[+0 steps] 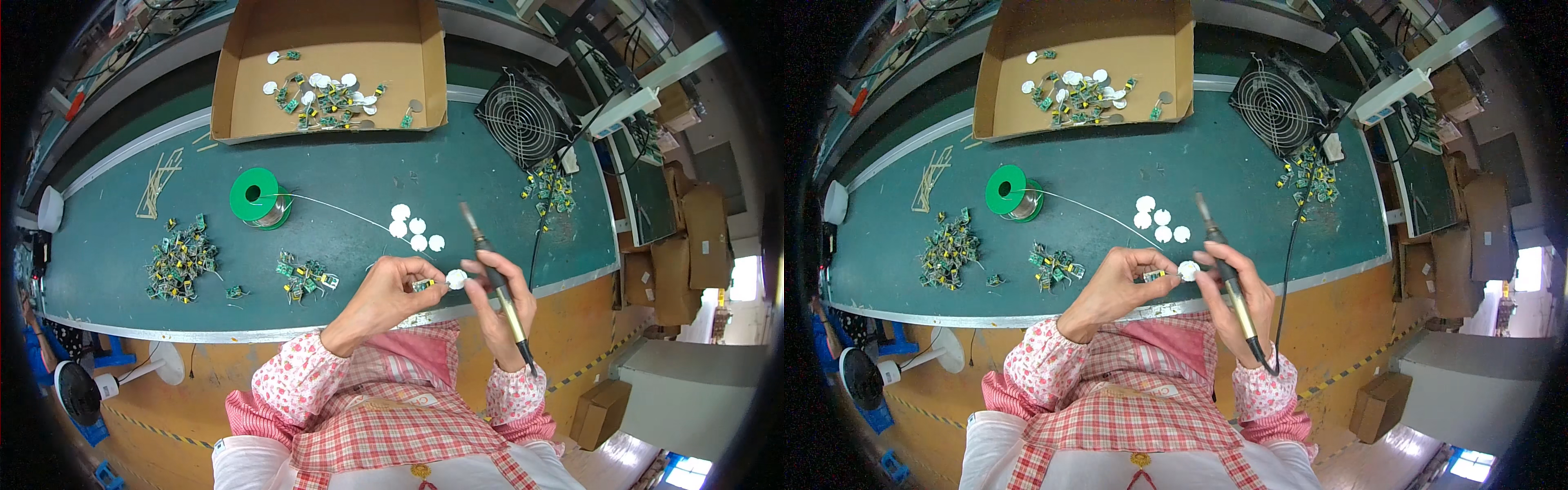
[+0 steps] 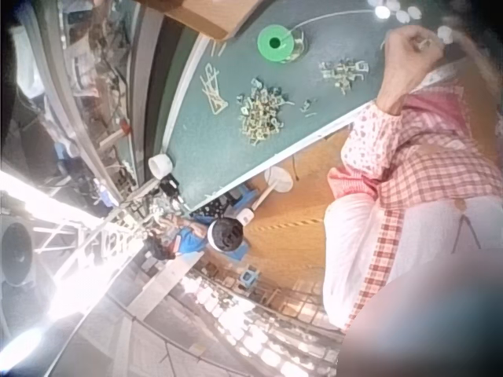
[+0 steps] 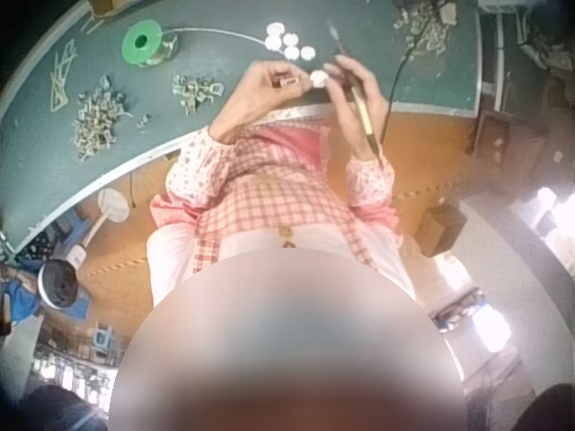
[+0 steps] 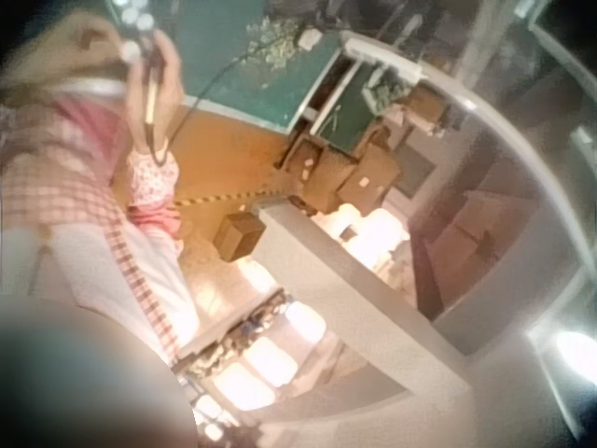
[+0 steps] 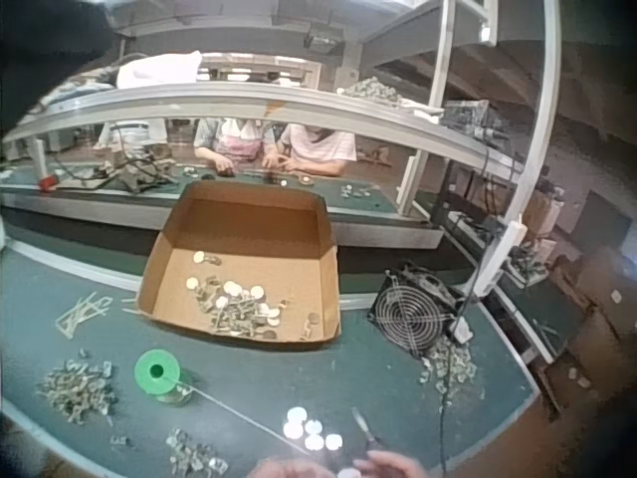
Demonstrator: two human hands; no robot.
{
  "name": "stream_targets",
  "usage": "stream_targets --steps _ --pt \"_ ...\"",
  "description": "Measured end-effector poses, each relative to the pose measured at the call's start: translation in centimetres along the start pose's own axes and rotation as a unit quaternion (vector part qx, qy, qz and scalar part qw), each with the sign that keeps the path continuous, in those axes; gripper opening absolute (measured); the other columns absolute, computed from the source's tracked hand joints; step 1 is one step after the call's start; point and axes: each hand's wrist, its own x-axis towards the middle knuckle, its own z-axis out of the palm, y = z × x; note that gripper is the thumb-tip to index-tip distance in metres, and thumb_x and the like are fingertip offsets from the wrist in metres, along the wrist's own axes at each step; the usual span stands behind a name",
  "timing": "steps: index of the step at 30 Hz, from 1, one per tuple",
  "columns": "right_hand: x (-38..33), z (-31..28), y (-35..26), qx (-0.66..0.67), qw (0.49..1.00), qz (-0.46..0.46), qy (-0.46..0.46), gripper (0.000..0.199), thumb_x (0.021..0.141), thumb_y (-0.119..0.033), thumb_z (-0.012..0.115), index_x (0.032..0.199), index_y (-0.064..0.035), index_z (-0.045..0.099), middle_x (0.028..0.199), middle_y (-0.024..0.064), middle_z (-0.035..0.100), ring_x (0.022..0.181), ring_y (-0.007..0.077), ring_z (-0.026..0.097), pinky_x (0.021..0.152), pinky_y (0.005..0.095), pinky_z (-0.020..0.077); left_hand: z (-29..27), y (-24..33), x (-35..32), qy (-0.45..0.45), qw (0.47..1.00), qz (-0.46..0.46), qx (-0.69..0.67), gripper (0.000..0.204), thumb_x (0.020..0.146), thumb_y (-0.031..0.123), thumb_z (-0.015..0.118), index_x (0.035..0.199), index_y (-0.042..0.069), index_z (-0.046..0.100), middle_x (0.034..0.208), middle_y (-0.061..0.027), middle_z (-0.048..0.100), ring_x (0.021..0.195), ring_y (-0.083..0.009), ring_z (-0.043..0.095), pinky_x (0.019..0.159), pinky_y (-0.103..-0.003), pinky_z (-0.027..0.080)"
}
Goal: The person solders small electrical components onto circular plastic bases using a soldering iron and solder wire.
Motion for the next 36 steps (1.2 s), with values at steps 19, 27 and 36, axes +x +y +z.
stream_targets --steps 19,27,36 --pt "-3.0 0.1 0.4 0.011 0.982 -0.151 0.113 0.024 0.092 -0.023 0.047 0.089 0.0007 0.050 0.064 0.0124 0.055 0.043 0.0169 0.056 0.043 0.0246 0.0432 0.0 -0.4 0.1 0.129 0.965 0.004 -0.227 0.011 0.084 0.012 0.068 0.087 0.002 0.067 0.075 0.0022 0.061 0.061 -0.0023 0.045 0.053 -0.017 0.033" --pt "-3.0 0.1 0.3 0.010 0.985 -0.144 0.096 0.025 0.092 -0.023 0.047 0.090 0.0009 0.050 0.065 0.0125 0.056 0.045 0.0171 0.057 0.045 0.0253 0.0446 0.0 -0.3 -0.1 0.133 0.962 0.006 -0.239 0.011 0.083 0.011 0.068 0.088 0.001 0.067 0.074 0.0024 0.060 0.061 -0.0027 0.044 0.053 -0.018 0.032" --pt "-3.1 -0.1 1.1 -0.047 0.970 -0.229 0.071 0.018 0.090 -0.017 0.057 0.090 0.0009 0.056 0.066 0.0090 0.066 0.050 0.0162 0.064 0.047 0.0266 0.0498 -0.1 -0.1 -0.2 0.129 0.964 -0.008 -0.231 0.012 0.083 0.012 0.068 0.087 0.001 0.067 0.074 0.0019 0.060 0.062 -0.0028 0.045 0.053 -0.018 0.032"
